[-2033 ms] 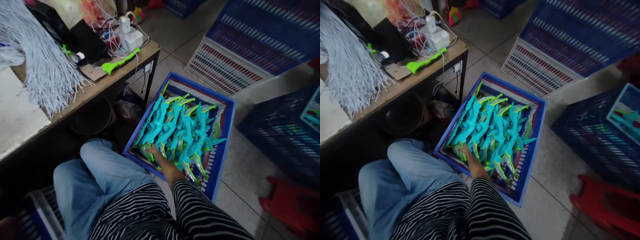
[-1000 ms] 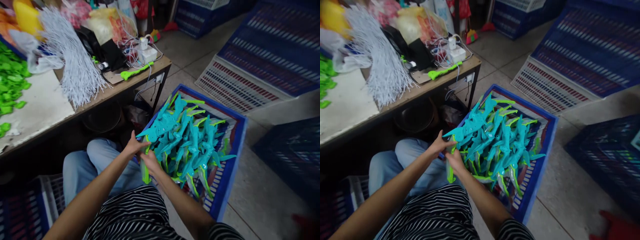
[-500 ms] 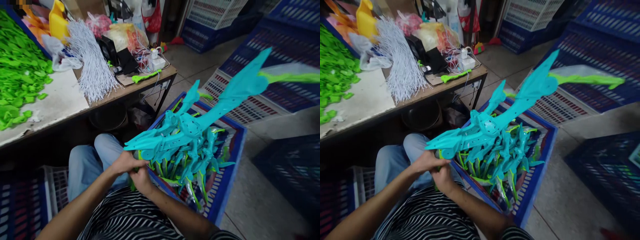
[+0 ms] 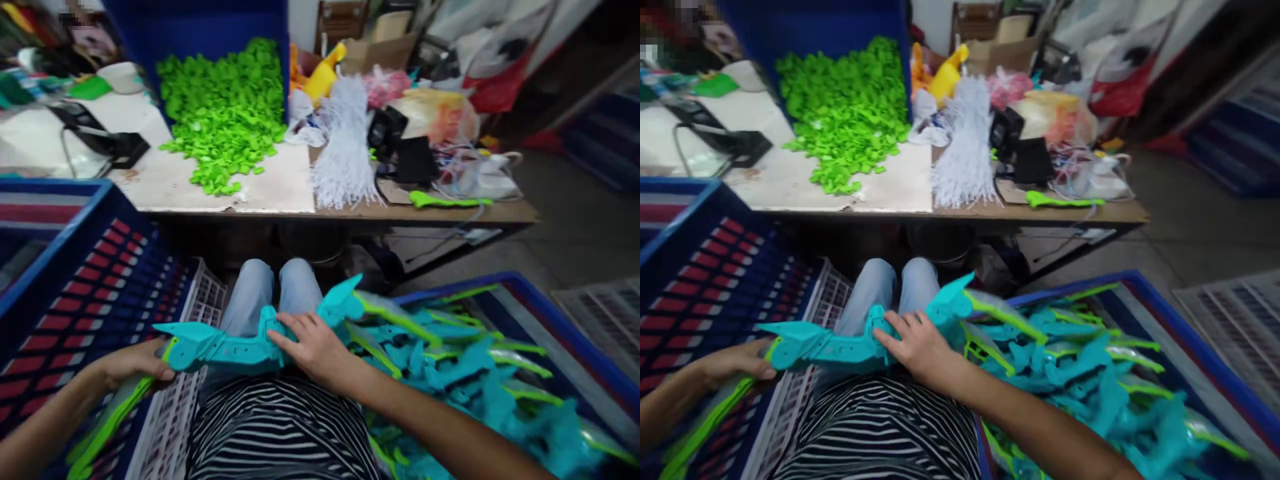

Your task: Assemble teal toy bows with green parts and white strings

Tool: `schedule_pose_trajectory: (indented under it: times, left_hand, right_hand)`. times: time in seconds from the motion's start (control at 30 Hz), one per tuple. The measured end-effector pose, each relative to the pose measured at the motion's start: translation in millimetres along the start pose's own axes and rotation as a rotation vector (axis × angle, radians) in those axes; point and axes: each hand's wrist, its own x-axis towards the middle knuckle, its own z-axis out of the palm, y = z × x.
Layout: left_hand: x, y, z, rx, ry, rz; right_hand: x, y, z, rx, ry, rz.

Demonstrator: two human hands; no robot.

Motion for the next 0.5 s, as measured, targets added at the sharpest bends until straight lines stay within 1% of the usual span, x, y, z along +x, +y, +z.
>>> schedule_pose_trajectory:
  times: [0.03, 0.07, 0.1, 0.13, 0.17, 0.2, 0.27, 0.33, 0.37, 0.4, 0.47, 0.5]
  left_hand:
    - [3, -9, -1, -0.033, -0.034, -0.029]
    - [6, -14, -1, -0.049, -0.047, -0.021]
    - [10, -15, -2, -0.041, -0.023, 0.019]
    - [13, -14, -5, 0.001, 0.038, 0.077]
    - [15, -10, -9, 0.070, 0.130, 0.133]
    - [17, -4, -15, 0.150, 0.249, 0.179]
    - [20, 15, -28, 0.299, 0.532, 0.249]
    - [28, 46, -41, 0.399, 0.810, 0.362]
    - [34, 67, -46, 0.438, 0.922, 0.452]
    - [43, 90, -50, 0.481, 1.009, 0.552]
    - [68, 144, -58, 0.611, 1.121, 0.749]
    - [82, 171, -62, 0.684, 1.175, 0.812]
  right_hand:
    - [8, 5, 16, -0.008, -0.033, -0.038]
    - [16, 11, 30, -0.022, -0.050, -0.067]
    - [23, 20, 40, -0.040, -0.053, -0.091]
    - [30, 30, 48, -0.061, -0.047, -0.107]
    - [36, 43, 54, -0.082, -0.036, -0.111]
    - [42, 57, 58, -0.096, -0.034, -0.102]
    - [52, 86, 63, -0.095, -0.062, -0.056]
    - [58, 109, 69, -0.060, -0.119, -0.007]
    - [59, 117, 71, -0.034, -0.148, 0.011]
    - [60, 121, 73, -0.002, -0.176, 0.024]
    - [60, 123, 74, 0.074, -0.222, 0.049]
    - [60, 122, 73, 0.110, -0.234, 0.062]
